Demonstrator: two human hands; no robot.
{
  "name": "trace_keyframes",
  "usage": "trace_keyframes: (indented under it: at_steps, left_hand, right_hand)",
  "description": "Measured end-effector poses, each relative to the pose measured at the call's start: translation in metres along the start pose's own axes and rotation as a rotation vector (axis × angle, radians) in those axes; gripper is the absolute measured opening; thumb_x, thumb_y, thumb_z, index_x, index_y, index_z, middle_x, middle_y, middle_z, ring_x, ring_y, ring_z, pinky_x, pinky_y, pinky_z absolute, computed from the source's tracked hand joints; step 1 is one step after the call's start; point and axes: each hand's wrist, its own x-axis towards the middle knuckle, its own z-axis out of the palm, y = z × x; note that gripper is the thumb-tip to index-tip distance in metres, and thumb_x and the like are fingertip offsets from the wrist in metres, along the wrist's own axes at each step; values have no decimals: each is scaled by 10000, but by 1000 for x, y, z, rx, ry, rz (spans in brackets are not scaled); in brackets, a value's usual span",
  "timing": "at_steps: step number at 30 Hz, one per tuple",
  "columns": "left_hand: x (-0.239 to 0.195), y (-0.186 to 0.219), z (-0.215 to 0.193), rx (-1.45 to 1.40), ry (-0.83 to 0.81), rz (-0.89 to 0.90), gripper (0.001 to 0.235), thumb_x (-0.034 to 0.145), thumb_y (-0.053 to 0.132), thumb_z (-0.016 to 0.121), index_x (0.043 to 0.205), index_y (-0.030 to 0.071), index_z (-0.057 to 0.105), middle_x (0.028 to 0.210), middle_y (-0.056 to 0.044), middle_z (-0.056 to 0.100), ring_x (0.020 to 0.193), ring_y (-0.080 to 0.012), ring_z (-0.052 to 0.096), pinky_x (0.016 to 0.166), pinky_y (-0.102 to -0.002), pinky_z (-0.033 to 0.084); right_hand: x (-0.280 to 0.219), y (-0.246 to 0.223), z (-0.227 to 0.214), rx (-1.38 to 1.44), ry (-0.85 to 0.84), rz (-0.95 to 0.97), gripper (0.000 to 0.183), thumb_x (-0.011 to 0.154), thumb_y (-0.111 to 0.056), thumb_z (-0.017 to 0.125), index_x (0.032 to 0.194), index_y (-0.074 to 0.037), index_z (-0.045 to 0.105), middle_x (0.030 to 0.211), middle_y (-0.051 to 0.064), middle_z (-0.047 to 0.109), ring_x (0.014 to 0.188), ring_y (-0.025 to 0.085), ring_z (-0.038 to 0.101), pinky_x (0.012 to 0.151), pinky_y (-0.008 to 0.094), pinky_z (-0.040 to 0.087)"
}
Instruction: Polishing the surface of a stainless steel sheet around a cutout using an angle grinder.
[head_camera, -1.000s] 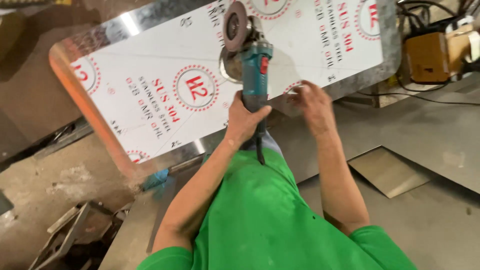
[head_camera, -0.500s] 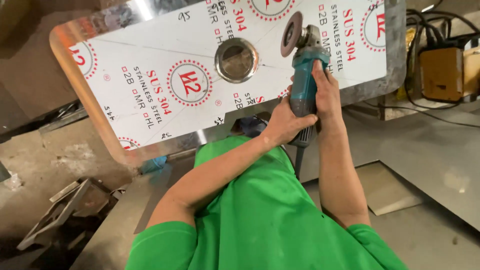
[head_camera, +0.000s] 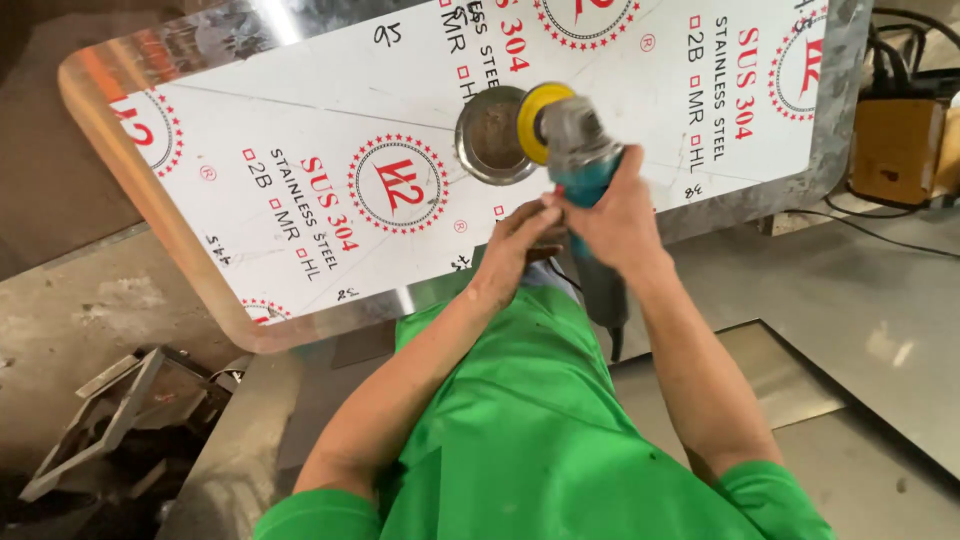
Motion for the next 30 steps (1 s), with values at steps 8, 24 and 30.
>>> trace_keyframes:
  at_steps: [8, 24, 30]
  left_hand:
    - [28, 6, -26, 4, 279, -13, 493, 894, 438, 773, 958, -51, 761, 716, 11, 635, 591, -70, 520, 532, -240, 419]
    - [39, 21, -34, 124, 388, 36, 511, 860, 452, 818, 669, 15, 635, 622, 34, 548, 566, -56, 428, 489, -248, 351]
    - [39, 18, -38, 139, 428, 34, 508, 866, 448, 817, 685, 3, 655, 619, 41, 532, 566, -52, 417, 486, -246, 336]
  right_hand:
    - [12, -7, 65, -477, -64, 260, 690, 747, -169, 796, 1203, 63, 334, 893, 337, 672, 891, 558, 657, 731, 581, 540]
    - [36, -18, 77, -480, -126, 333, 776, 799, -249, 820, 1291, 82, 319, 883, 298, 694, 881, 514, 676, 739, 555, 534]
    - [39, -19, 79, -456, -133, 283, 760, 773, -215, 802, 1293, 74, 329, 896, 292, 697, 895, 510, 687, 754, 545, 544]
